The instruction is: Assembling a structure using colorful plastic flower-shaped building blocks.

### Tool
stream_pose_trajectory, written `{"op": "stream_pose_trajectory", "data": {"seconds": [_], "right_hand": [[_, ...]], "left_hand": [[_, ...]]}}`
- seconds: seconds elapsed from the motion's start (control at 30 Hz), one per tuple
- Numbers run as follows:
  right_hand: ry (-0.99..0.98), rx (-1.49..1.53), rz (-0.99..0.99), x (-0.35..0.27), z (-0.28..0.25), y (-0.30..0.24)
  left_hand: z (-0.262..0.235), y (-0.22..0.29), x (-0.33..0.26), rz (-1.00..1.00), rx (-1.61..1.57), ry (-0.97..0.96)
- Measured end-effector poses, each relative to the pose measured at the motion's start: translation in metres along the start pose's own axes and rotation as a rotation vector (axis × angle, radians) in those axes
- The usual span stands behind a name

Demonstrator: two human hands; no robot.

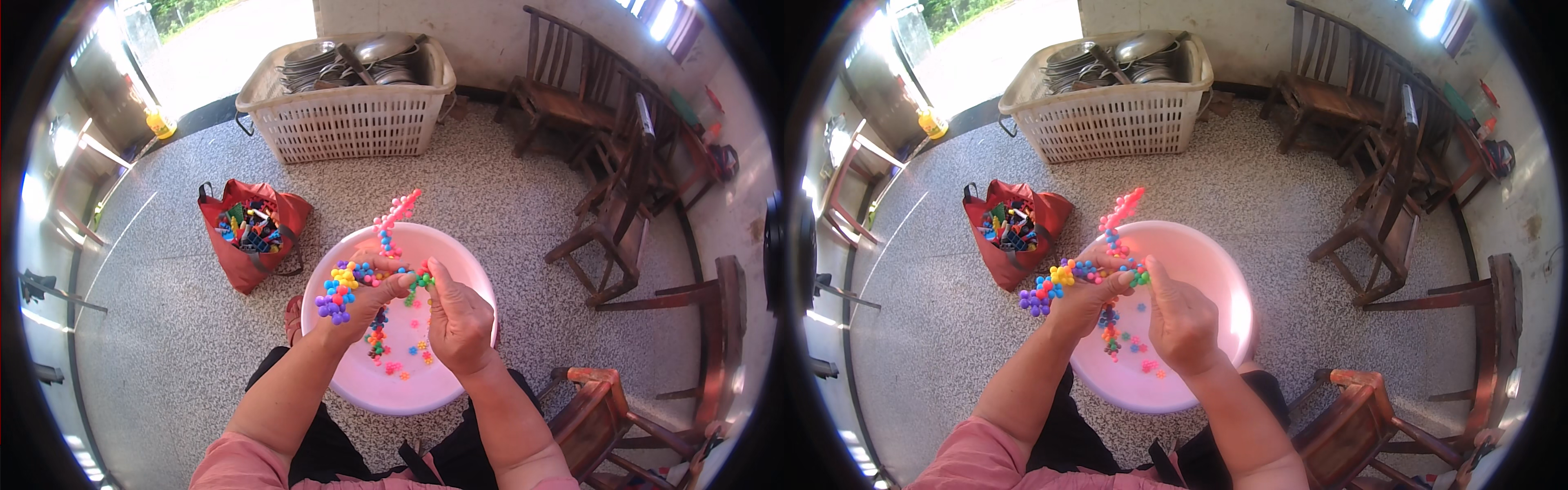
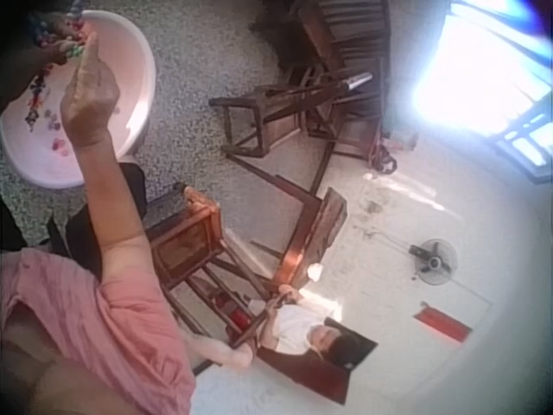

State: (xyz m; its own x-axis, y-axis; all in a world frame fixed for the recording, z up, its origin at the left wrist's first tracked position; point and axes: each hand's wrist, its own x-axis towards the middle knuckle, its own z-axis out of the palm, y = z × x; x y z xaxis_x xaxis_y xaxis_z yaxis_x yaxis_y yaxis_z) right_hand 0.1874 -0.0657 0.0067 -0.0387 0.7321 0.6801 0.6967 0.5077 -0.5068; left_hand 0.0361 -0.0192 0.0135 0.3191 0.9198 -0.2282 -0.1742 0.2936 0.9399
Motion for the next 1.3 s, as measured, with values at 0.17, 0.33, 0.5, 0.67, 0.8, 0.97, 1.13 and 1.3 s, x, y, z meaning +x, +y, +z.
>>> {"op": "stream_pose_trajectory", "data": {"seconds": [0.17, 0.33, 0.5, 0.67, 0.8, 0.97, 1.13, 1.3], "right_hand": [[0.072, 0.068, 0.023, -0.001, 0.007, 0.003], [0.039, 0.046, 0.027, -0.001, 0.003, 0.001], [0.041, 0.024, -0.006, -0.001, 0.003, 0.003], [0.058, 0.033, 0.019, -0.002, 0.004, 0.002], [0.071, 0.064, 0.062, -0.001, 0.004, -0.001], [0.068, 0.219, 0.203, 0.001, -0.002, -0.003], [0.041, 0.206, 0.268, 0.003, -0.012, -0.012], [0.059, 0.063, 0.066, 0.001, -0.006, -0.004]], "left_hand": [[-0.001, -0.001, 0.0, -0.009, -0.001, 0.004], [-0.002, -0.002, 0.001, -0.032, -0.003, -0.006], [-0.003, -0.008, 0.002, 0.021, -0.032, -0.025], [-0.001, -0.01, 0.002, 0.004, -0.084, -0.024], [0.0, -0.011, 0.003, -0.017, -0.164, -0.013], [-0.001, -0.005, 0.003, -0.055, -0.215, -0.072], [-0.002, -0.014, 0.007, -0.013, -0.208, -0.043], [0.005, -0.015, 0.004, 0.076, -0.038, 0.043]]}}
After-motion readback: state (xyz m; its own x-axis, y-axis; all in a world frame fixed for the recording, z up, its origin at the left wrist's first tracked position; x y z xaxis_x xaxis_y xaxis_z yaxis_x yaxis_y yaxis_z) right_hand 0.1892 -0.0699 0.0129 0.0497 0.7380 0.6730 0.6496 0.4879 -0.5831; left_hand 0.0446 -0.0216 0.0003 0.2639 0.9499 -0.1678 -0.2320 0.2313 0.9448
